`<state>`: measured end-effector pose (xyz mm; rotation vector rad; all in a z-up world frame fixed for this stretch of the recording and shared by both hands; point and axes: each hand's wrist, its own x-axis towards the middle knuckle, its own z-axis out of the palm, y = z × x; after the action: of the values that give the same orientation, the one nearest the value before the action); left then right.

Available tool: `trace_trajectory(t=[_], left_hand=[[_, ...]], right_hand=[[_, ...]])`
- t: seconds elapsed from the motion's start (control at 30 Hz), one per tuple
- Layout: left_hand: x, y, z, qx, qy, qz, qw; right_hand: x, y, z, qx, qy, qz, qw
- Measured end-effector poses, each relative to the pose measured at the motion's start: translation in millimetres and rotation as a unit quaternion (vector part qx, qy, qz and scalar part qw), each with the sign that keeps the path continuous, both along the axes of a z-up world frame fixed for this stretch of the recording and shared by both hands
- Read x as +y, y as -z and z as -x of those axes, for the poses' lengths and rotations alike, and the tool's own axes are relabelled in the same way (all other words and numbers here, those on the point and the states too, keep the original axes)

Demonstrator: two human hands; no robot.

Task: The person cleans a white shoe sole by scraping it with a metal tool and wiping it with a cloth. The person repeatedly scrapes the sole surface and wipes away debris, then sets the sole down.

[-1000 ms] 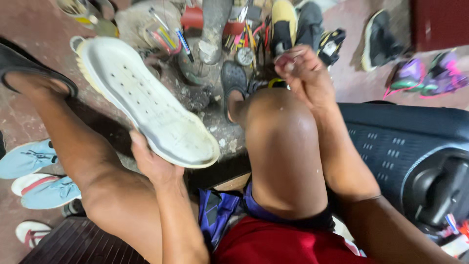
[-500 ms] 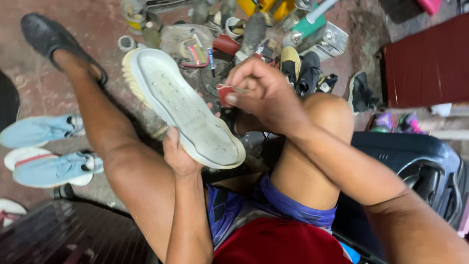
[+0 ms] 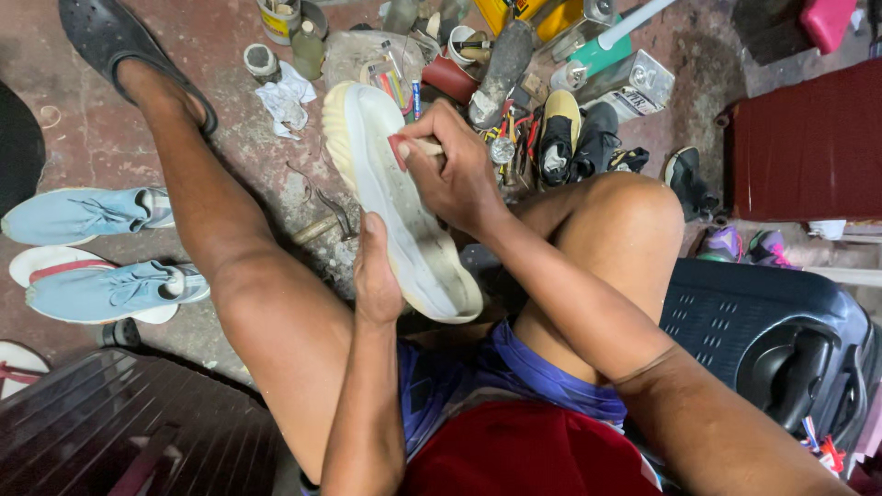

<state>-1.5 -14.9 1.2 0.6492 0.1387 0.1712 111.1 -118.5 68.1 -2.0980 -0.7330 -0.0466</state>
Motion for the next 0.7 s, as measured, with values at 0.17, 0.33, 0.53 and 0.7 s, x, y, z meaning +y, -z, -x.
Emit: trace_trajectory(t=[0.17, 0.33, 0.53, 0.7], left_hand=[[-0.9, 27.2, -11.1, 0.014, -0.007, -0.017, 1.000], [-0.1, 36.6, 5.0, 0.093, -0.017, 0.031, 0.995], [-2.8, 25.4, 14.7, 0.031, -0.010, -0.154, 0.988], [9.2, 25.2, -9.1, 0.031, -0.018, -0.046, 0.998]], right_hand=[[6.1, -3.8, -10.1, -0.018, -0.023, 0.019, 0.999], [4.5, 1.9, 8.1, -0.032, 0.001, 0.019, 0.999], [5.8, -5.5, 10.5, 0.008, 0.020, 0.016, 1.000], [-7.5, -1.1, 15.2, 0.040, -0.030, 0.063, 0.997]])
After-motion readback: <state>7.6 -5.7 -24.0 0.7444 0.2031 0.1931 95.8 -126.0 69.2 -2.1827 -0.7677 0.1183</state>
